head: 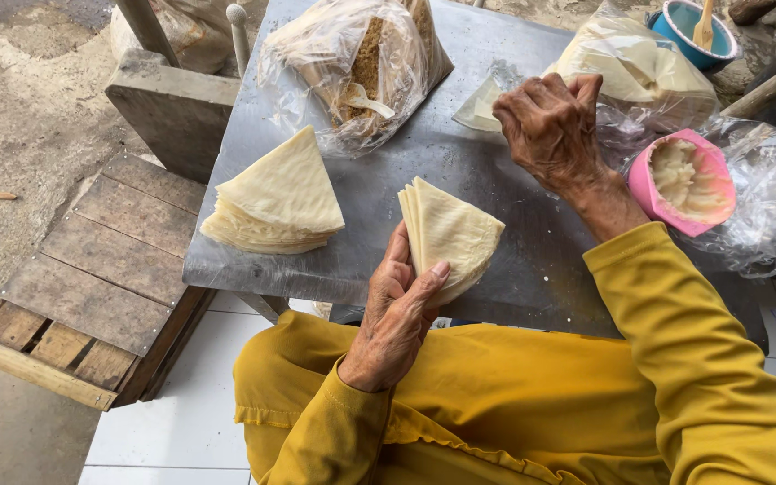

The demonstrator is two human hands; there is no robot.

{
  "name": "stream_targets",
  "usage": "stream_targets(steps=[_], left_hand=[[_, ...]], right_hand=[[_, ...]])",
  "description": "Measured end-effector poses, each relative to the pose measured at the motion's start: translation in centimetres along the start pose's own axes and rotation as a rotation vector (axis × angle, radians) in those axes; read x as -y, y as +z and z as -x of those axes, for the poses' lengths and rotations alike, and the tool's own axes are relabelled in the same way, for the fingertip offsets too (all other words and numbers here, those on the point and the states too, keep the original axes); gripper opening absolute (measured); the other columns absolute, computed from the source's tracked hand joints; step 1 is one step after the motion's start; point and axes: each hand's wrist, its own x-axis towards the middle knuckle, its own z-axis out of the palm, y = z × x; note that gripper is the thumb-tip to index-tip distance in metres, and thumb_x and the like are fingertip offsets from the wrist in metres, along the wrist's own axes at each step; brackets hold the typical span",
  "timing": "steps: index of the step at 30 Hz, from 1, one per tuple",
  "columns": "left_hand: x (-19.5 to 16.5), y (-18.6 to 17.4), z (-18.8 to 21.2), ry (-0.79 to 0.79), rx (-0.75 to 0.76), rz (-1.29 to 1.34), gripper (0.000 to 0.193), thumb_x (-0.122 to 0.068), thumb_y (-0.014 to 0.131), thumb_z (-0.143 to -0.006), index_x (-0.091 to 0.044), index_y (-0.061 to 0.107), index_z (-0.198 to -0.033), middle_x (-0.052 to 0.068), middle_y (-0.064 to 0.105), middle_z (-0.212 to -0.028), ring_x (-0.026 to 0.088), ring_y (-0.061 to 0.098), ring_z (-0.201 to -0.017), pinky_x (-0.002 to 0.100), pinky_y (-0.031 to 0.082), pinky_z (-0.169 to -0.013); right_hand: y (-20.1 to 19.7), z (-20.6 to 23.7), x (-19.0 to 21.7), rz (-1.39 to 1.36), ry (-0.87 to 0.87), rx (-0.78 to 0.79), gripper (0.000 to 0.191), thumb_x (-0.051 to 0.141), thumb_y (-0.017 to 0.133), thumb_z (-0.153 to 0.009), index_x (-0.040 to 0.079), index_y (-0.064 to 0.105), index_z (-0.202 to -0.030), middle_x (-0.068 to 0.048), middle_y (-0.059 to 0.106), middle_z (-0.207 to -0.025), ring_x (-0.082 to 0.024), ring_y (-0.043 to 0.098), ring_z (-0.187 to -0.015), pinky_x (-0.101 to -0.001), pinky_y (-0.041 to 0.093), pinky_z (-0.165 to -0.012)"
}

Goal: The person opens a plastic bag and removes thin triangular wrappers. They separate the wrappers, apply a paste from a pink bowl to the edges, and fold them into small packets. The finished packets are stacked on the metal table.

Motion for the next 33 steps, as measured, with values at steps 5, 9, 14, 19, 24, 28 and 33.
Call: stream_targets(steps=[5,9,14,19,24,28,33], left_hand=[[0.2,-0.1,-0.1,-0.024,-0.021,-0.017,0.070,-0.008,0.060,-0.098,-0.004,0.025,-0.159,0.013,0.051,-0.145,0.020,0.054,-0.131,0.036,0.046,-0.112],[-0.1,0.0,-0.1,-0.027,-0.015,-0.045,0.070,-0.010,0.060,-0.099,-0.005,0.025,-0.159,0.014,0.051,-0.144,0.020,0.054,-0.132,0.036,0.046,-0.113],[-0.1,0.1,0.0,-0.026,-0.016,-0.042,0.072,-0.011,0.061,-0.098,-0.006,0.024,-0.160,0.015,0.051,-0.145,0.020,0.054,-0.132,0.036,0.046,-0.113],[-0.2,-0.1,0.1,-0.040,-0.023,-0.060,0.076,-0.012,0.061,-0.098,-0.008,0.020,-0.162,0.016,0.050,-0.147,0.021,0.054,-0.131,0.036,0.047,-0.110],[-0.2,0.0,0.0,-0.026,-0.011,-0.053,0.077,-0.011,0.061,-0.098,-0.006,0.019,-0.163,0.014,0.048,-0.149,0.021,0.053,-0.133,0.037,0.047,-0.113],[-0.1,-0.2,0.0,-0.036,-0.012,-0.033,0.077,-0.011,0.061,-0.099,-0.006,0.019,-0.163,0.014,0.049,-0.149,0.020,0.053,-0.133,0.038,0.047,-0.113],[0.2,-0.7,0.0,-0.045,-0.008,-0.042,0.078,-0.012,0.061,-0.099,-0.007,0.017,-0.164,0.015,0.049,-0.149,0.020,0.053,-0.133,0.037,0.045,-0.114]], right_hand=[[-1.4,0.8,2.1,-0.093,0.023,0.025,0.006,0.020,0.074,-0.107,0.014,0.073,-0.107,-0.001,0.073,-0.101,-0.017,0.064,-0.099,-0.0418,0.033,-0.091],[-1.9,0.3,3.4,-0.159,0.069,0.042,0.008,0.019,0.076,-0.103,0.013,0.073,-0.106,-0.002,0.071,-0.100,-0.019,0.064,-0.102,-0.0421,0.036,-0.094],[-1.8,1.1,3.6,-0.184,0.098,0.030,0.009,0.020,0.078,-0.096,0.015,0.075,-0.102,-0.002,0.071,-0.102,-0.023,0.062,-0.105,-0.0438,0.037,-0.094],[-0.2,0.9,0.9,-0.161,0.221,0.072,0.010,0.026,0.073,-0.107,0.016,0.076,-0.105,-0.002,0.070,-0.099,-0.019,0.060,-0.094,-0.0437,0.037,-0.092],[0.8,-2.0,-4.9,-0.037,0.205,-0.142,0.009,0.018,0.070,-0.110,0.015,0.075,-0.103,-0.002,0.070,-0.100,-0.017,0.060,-0.100,-0.0436,0.036,-0.094],[1.7,-1.8,-4.9,0.053,0.108,-0.180,0.008,0.017,0.068,-0.108,0.014,0.070,-0.101,-0.002,0.068,-0.099,-0.018,0.058,-0.104,-0.0426,0.036,-0.099],[1.8,1.1,-1.5,-0.033,0.062,-0.018,0.010,0.023,0.071,-0.107,0.014,0.072,-0.103,-0.001,0.070,-0.100,-0.019,0.057,-0.105,-0.0436,0.034,-0.100]])
